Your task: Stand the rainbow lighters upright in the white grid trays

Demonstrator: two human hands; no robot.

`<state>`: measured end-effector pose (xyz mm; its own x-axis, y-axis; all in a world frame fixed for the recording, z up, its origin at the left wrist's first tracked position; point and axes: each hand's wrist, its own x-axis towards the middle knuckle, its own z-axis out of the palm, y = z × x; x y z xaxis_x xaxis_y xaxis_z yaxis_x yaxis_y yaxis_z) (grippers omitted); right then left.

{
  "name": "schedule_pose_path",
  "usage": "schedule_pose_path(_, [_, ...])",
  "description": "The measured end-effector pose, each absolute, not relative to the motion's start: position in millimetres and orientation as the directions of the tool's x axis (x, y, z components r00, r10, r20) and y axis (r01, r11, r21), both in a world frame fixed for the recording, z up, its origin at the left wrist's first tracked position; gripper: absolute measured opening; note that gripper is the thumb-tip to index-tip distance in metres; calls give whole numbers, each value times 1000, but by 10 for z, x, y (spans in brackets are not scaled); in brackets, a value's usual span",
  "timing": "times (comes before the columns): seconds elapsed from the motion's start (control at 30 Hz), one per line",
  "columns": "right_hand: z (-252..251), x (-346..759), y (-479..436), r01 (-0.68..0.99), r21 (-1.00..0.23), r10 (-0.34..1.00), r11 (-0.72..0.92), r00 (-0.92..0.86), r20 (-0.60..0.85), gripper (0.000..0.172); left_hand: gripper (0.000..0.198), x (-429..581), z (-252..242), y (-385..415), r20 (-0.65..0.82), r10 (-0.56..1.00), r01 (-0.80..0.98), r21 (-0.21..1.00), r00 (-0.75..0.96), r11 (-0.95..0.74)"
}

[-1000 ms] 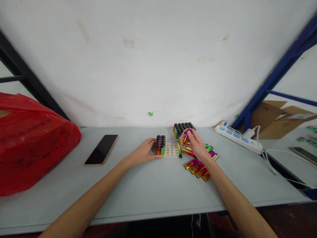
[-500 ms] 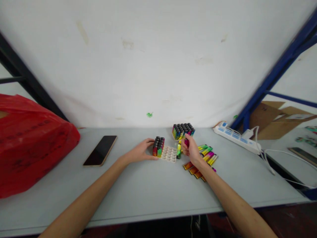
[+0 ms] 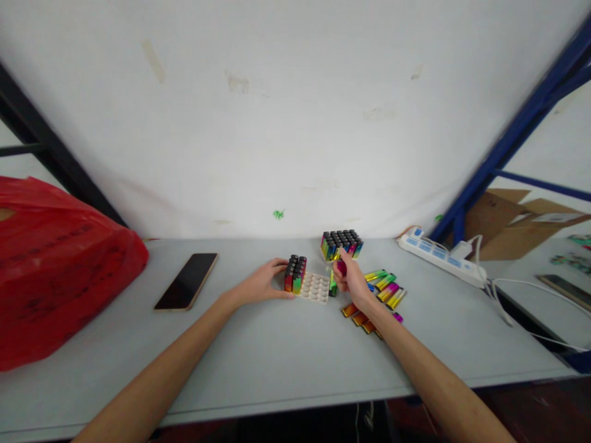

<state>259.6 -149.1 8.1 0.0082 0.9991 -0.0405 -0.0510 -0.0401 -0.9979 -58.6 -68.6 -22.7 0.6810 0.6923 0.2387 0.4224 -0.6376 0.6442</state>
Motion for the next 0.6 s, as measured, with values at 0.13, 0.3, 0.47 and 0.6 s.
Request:
schedule_pose_path(0.13, [52, 2584, -1481, -15, -1000, 1000, -24, 17, -24, 82, 88, -585, -228, -684, 228, 688, 425, 643, 689, -638])
schedule_pose_path(0.3, [-5, 2567, -1482, 23, -1000, 1000, -5, 25, -4, 64, 87, -593, -242, -679, 244, 686, 416, 643, 685, -644])
schedule_pose_path(0.47, [-3, 2560, -1490, 27, -1000, 1000, 2, 4, 2, 65, 87, -589, -240, -692, 233, 697, 422, 652, 678, -629])
schedule_pose_path(0.6, [45, 2533, -1493, -63, -996, 997, -66, -37, -63, 78, 88, -582, -229, -699, 242, 692, 410, 658, 680, -632])
